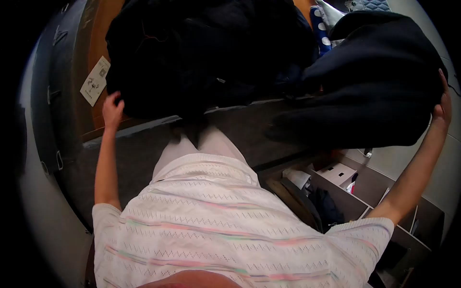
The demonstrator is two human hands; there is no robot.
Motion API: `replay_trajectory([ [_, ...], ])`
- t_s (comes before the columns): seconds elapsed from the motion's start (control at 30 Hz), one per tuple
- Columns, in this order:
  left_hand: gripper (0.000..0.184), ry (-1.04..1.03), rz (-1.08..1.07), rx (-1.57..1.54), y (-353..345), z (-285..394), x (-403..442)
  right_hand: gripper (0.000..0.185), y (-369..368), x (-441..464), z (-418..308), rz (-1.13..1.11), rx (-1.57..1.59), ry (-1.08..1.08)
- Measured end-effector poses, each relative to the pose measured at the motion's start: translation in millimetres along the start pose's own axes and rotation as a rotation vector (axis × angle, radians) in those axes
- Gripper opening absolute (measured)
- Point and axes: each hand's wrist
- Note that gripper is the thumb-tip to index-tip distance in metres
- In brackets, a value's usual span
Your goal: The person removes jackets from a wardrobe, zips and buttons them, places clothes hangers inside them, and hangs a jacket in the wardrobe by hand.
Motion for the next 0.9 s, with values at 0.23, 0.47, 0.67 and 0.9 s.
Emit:
replay_trajectory([
  [0.23, 0.029, 0.535, -0.184, 0.065, 41, -78, -180, 0.028, -79, -45, -14, -0.095, 0.201, 0.001],
  [0.47, 0.03, 0.666, -0.26, -0.007, 62, -121, -210, 0.028, -123, -92, -105, -0.102, 0.368, 0.134],
  [0.67, 0.029, 0.581, -0.27, -0.134, 114, -186, -189, 0.028, -156, -180, -262, -0.016, 0.714, 0.304],
  [0.9, 0.028, 0.559, -0.309, -0.086, 262, -324, -194, 0.022, -241, -361, -528, 0.102, 0.085, 1.309],
])
Point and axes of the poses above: each hand's wrist, its own x-axis towards the middle knuckle, its own y-axis out of the back of the hand, z = x × y, and after that the axes turned 3 degrees about z, right-handed
